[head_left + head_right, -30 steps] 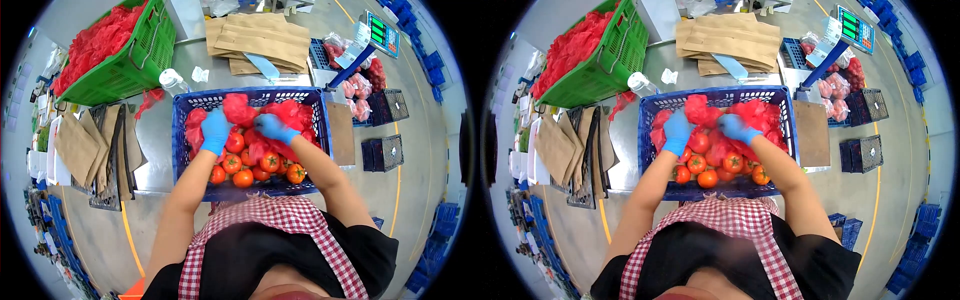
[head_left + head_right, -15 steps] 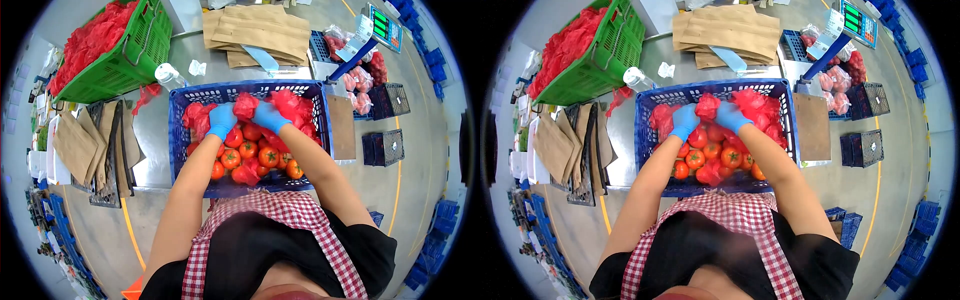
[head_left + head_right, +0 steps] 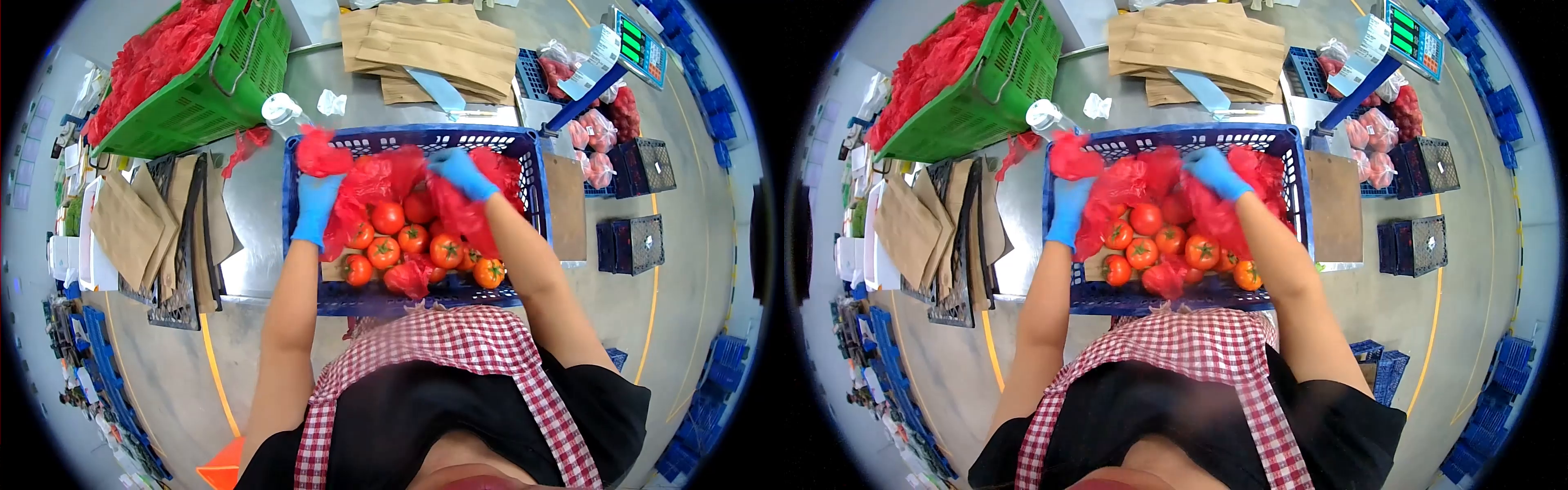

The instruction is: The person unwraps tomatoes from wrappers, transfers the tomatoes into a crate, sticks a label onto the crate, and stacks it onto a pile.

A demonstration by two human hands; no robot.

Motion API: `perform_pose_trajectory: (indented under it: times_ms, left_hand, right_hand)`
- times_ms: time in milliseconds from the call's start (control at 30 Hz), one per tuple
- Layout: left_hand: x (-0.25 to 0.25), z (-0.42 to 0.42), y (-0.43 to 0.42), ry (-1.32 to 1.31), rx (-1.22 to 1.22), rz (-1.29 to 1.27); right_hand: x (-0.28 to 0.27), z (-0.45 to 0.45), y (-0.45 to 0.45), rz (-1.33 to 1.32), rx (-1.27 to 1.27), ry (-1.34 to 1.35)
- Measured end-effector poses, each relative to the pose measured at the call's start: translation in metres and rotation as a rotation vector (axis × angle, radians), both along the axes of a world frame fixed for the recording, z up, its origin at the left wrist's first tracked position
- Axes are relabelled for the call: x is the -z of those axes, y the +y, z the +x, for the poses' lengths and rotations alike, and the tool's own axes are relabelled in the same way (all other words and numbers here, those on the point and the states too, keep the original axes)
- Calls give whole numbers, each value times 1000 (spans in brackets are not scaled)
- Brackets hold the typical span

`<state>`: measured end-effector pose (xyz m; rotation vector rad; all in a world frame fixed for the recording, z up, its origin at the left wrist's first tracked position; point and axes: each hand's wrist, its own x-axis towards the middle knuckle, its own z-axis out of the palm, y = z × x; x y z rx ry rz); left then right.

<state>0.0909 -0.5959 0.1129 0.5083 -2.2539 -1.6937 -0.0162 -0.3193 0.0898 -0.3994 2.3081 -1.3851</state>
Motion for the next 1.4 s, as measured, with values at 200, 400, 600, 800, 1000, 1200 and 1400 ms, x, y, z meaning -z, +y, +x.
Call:
perform_pose_trajectory:
  times_ms: [200,400,600,800,1000,1200,1400]
  left_hand:
    - [-66,18,-1,-39,105,145]
    - [-1,55,84,-364,369,767]
    - [-44,160,88,-453,203,790]
    - [-21,170,57,-267,-25,908]
    - [-59,112,4,-115,3,184]
    - [-14,13,9,-454,163,-950]
    - [17,-20,-20,-616,281,-853]
  right_hand:
    - [-70,-1,44,-211,95,57]
    - [-111,114,-44,-290,-212,544]
    - [-77,183,-78,-787,-95,-185]
    - [-70,170,-119,-625,-157,122]
    - [-33,41,-46,29,-27,246]
    - [19,15,24,686,-406,807]
    - [8,6,32,-222,196,113]
